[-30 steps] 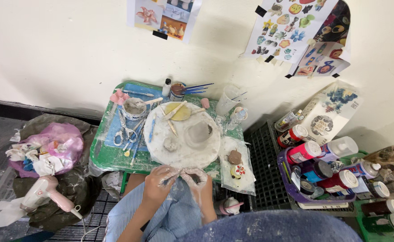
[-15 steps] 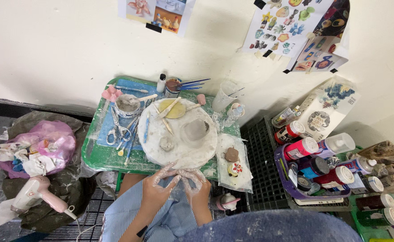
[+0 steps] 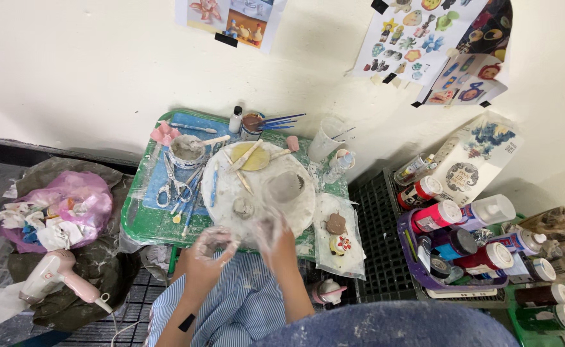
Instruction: The person shapes and attaches a clay handle to a ceramic piece by hand on a pottery wheel, smoothing the surface with a sponge and a wooden tool.
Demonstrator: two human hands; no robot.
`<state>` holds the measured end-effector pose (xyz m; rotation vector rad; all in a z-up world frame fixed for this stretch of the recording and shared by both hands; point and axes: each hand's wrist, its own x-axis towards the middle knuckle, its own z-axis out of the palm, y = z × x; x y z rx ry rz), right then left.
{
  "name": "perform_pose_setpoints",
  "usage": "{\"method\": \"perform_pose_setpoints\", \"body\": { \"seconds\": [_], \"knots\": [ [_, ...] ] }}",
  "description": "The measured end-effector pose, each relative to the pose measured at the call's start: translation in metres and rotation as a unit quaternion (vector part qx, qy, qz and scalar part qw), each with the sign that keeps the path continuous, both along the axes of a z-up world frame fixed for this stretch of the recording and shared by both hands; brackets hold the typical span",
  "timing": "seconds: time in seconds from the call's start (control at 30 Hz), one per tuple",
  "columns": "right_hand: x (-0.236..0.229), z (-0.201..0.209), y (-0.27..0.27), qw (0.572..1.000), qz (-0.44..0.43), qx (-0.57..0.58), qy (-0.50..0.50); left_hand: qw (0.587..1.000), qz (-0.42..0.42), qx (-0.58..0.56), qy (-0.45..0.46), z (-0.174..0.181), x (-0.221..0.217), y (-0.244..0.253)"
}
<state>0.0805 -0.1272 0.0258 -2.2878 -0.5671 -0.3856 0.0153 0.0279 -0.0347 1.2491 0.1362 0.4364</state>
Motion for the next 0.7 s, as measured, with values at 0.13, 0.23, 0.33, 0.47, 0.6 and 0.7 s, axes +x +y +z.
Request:
{"method": "perform_pose_setpoints", "body": {
  "seconds": [0.13,0.23,0.33,0.47,0.6,0.7],
  "knots": [
    [0.041,0.011,0.046,0.967,0.021,-0.223,0.122,0.997,0.061,-0.020,-0.038,-0.002,-0.001,0.019],
    [0.055,0.005,0.066,0.958,0.068,-0.262,0.091,0.996,0.091,-0.018,-0.013,0.001,-0.003,0.035],
    [0.060,-0.009,0.066,0.959,0.114,-0.257,0.025,0.994,0.104,-0.037,0.004,0.002,-0.005,0.046],
    [0.066,-0.018,0.058,0.960,0.114,-0.253,0.042,0.992,0.117,-0.042,0.026,0.005,-0.001,0.048],
    [0.065,-0.010,0.060,0.956,0.084,-0.278,0.042,0.995,0.101,-0.024,0.010,0.008,-0.003,0.040],
    [0.058,0.002,0.057,0.979,0.076,-0.182,0.046,0.993,0.110,-0.015,0.041,0.009,-0.004,0.036]
  ]
}}
